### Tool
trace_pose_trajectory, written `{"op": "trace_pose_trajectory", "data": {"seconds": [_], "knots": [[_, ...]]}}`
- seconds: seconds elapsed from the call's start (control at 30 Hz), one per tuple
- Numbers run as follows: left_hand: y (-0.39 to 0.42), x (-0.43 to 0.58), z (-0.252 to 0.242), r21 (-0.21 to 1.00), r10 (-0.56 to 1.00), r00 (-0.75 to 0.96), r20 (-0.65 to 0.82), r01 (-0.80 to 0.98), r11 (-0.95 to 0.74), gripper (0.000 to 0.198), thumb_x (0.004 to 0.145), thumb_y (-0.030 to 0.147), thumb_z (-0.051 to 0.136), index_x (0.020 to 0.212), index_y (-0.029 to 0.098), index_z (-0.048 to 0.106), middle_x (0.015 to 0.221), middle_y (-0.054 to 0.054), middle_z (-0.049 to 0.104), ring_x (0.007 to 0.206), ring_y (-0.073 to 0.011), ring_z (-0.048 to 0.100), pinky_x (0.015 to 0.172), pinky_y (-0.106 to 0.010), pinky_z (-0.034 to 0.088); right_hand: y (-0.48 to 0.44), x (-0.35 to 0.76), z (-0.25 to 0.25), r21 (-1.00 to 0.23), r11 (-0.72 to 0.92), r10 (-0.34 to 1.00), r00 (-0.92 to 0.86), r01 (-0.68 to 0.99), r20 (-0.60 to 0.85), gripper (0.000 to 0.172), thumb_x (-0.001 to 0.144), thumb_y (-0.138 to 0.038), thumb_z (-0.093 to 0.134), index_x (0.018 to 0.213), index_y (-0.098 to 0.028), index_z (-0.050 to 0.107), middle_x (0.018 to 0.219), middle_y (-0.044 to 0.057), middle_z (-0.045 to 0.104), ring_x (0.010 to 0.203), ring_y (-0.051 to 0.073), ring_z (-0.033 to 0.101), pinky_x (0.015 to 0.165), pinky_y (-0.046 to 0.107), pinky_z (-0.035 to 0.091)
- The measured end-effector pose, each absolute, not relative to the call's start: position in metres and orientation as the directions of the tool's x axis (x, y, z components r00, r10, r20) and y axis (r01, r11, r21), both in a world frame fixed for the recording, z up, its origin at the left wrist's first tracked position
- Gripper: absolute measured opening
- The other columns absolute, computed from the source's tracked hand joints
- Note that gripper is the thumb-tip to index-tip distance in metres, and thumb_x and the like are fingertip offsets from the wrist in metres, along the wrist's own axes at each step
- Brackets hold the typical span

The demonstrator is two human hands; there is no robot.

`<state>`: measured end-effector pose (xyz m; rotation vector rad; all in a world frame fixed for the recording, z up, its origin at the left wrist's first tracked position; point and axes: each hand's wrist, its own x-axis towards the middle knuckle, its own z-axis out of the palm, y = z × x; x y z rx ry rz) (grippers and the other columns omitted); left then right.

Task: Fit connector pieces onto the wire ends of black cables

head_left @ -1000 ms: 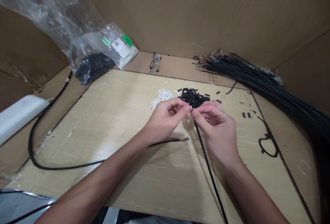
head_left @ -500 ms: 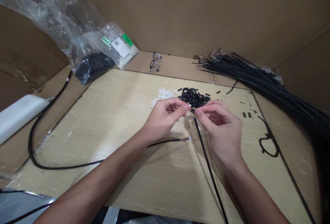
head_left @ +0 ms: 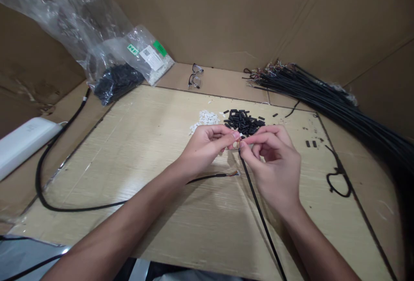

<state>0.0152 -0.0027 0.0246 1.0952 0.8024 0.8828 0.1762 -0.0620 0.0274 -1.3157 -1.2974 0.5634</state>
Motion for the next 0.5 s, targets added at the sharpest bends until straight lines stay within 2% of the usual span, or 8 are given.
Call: {"op": "trace_pose_trajectory", "data": {"seconds": [0.3,0.5], "knots": [[-0.0046,0.0167,0.0241,0.987,0.915,0.403,-0.016,-0.138,0.078,0.030,0.089,0.045,0.088,0.087,0.017,0.076,0.086,-0.003,0.073,0.081,-0.0161,0.064,0.078,-0.030,0.050,-0.0624,0.1748,0.0272,-0.904,0.254,0.885,0.295,0.345,0.361,0.008,0.090,-0.017,0.081,0.084,-0.021,0.078,0.104,0.003,0.060,0.062,0.007,0.053,0.053,0.026,0.049],[-0.0045,0.0152,0.0232,0.991,0.897,0.443,0.009,-0.122,0.050,0.030,0.089,0.042,0.089,0.094,0.017,0.074,0.090,-0.002,0.070,0.081,-0.0150,0.062,0.077,-0.029,0.049,-0.0635,0.1712,0.0263,-0.910,0.253,0.884,0.305,0.328,0.355,0.008,0.089,-0.017,0.081,0.083,-0.021,0.077,0.107,0.003,0.060,0.065,0.007,0.054,0.053,0.025,0.047]]}}
